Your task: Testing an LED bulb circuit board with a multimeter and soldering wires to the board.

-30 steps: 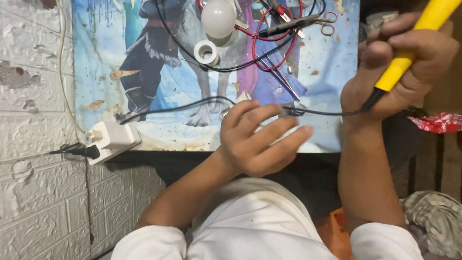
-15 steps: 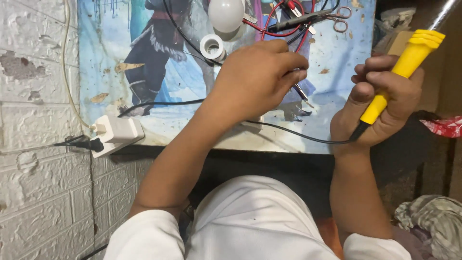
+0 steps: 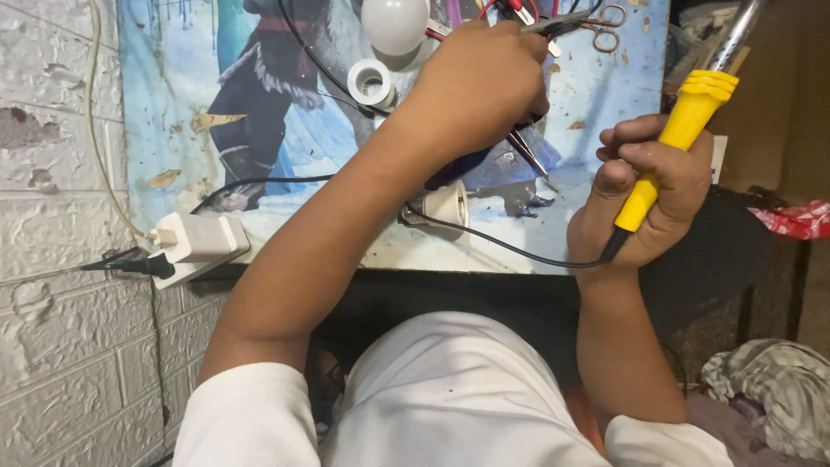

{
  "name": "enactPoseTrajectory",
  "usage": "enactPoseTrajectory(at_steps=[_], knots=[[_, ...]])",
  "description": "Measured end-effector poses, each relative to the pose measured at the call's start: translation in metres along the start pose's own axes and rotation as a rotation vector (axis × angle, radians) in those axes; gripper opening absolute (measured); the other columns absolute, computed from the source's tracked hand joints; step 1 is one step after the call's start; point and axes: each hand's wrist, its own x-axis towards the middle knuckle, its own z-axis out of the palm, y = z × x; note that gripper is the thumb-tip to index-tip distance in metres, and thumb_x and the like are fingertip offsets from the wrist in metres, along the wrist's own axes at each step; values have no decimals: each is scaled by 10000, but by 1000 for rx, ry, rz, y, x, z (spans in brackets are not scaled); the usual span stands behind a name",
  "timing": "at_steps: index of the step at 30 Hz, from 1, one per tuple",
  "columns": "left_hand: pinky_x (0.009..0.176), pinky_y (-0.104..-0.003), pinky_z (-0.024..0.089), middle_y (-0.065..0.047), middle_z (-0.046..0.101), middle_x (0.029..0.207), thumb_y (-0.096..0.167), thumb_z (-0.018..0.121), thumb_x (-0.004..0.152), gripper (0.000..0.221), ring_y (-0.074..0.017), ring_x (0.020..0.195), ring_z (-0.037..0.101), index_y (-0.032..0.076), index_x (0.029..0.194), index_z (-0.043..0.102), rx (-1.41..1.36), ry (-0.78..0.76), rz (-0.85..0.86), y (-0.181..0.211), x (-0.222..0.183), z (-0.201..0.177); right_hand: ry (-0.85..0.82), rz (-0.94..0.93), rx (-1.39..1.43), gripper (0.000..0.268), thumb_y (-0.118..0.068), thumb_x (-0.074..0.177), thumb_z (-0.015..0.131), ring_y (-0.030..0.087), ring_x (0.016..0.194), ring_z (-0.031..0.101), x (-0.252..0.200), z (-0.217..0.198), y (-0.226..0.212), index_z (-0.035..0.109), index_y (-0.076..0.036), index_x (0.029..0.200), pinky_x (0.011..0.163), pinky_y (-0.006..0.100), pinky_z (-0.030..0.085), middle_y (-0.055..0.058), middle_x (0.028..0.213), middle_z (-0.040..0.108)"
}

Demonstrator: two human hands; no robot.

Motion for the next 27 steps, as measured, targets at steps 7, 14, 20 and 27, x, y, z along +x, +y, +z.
enactPoseTrajectory(at_steps=[7,14,20,27], knots=[[630,-463,499,64,734,832,241,804,759,45,-278,817,679,277,732,805,192,127,195,-5,-1,-9,11,22,44,361,-457,1218,643,266,1034,655,-2,3,-2,538,-113,1187,849,364,581,182,1188,561],[754,-539,481,-113,631,1092,153,752,981,133,-379,991,624,85,1070,681,-324,195,45,-2,-25,-78,-2,-11,31,362,-435,1233,617,299,1000,641,2,1,-13,508,-92,1202,836,387,570,228,1187,564],[738,-555,478,-87,721,933,244,554,1062,129,-387,836,660,119,1086,573,-595,-109,-260,48,-74,-104,-3,17,58,337,-411,1231,624,280,1027,647,-4,12,-20,515,-93,1207,852,370,589,216,1181,564],[645,-610,441,-175,740,830,306,470,1110,225,-510,763,683,115,1227,492,-683,-220,-419,63,-93,-98,-47,20,33,376,-467,1224,599,309,1032,688,-14,13,-32,530,-100,1181,868,391,599,207,1189,562]])
